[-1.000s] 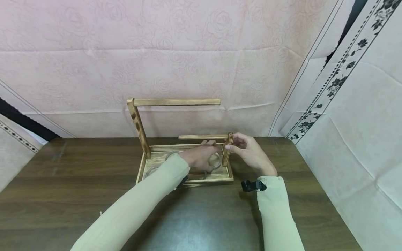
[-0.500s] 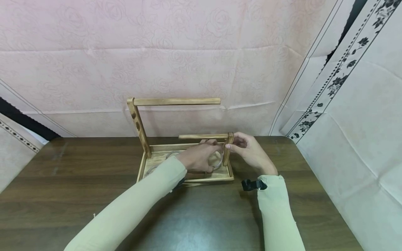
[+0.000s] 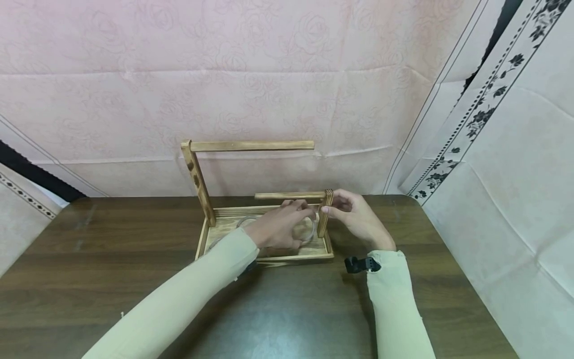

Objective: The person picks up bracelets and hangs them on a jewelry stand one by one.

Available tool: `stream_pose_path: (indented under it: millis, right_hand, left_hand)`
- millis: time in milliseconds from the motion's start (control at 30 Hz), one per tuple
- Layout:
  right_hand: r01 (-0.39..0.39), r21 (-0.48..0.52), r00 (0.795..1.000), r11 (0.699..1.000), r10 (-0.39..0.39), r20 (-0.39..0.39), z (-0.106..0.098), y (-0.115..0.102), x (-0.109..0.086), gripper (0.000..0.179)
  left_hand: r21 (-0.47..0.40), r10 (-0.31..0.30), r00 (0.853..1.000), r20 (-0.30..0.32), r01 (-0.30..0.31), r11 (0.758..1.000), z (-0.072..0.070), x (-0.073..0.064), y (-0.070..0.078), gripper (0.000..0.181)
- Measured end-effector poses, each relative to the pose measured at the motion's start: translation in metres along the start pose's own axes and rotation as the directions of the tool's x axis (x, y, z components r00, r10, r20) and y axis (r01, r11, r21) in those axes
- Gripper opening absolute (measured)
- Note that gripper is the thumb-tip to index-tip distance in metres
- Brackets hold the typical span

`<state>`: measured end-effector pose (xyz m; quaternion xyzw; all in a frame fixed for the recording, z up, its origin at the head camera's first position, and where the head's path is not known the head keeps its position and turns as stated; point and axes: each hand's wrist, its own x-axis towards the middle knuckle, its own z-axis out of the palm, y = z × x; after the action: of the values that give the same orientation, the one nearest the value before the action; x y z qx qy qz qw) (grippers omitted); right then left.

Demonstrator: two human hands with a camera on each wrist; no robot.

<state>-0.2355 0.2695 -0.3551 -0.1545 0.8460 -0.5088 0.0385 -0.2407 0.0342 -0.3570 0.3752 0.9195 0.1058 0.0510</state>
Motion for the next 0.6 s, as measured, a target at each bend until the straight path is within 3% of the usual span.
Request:
stream_pose_path:
  millis: [400, 600]
  right_hand:
    - [-0.006, -0.015, 1.0, 1.0, 0.006, -0.01, 0.0, -0.001, 0.0, 0.031]
    - [-0.002, -0.013, 1.0, 1.0, 0.001, -0.009, 0.001, 0.0, 0.0, 0.03]
  left_hand:
    - [0.038, -0.001, 0.997, -0.079, 0.004, 0.999, 0.005, -0.014, -0.005, 0.081]
    - [0.048, 0.057, 0.983, -0.172, -0.049, 0.998, 0.007, -0.022, -0.007, 0.066]
